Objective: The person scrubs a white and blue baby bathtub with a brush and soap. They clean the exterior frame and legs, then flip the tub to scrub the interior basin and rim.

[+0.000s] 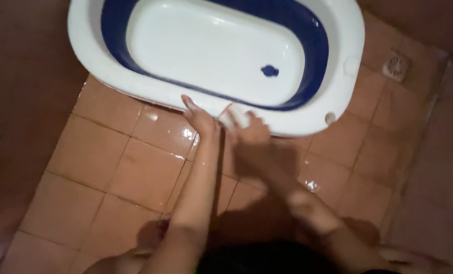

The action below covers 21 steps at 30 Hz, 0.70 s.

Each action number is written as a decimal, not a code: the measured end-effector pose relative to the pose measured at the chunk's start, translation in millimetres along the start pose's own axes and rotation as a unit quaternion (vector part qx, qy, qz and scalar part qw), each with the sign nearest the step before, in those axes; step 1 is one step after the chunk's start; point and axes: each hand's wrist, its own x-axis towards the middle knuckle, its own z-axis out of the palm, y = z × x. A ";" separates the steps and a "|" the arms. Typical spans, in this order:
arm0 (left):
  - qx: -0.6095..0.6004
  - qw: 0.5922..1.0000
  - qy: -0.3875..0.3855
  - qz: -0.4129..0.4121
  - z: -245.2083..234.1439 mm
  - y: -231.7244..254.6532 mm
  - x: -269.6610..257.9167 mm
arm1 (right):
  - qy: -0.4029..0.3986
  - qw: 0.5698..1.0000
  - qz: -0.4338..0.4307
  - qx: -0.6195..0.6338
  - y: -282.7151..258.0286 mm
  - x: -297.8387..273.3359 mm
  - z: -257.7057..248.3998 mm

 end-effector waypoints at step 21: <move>0.662 0.590 -0.174 0.428 22.2 15.4 -24.7 | 0.101 0.958 0.269 -0.017 151.1 6.7 -64.8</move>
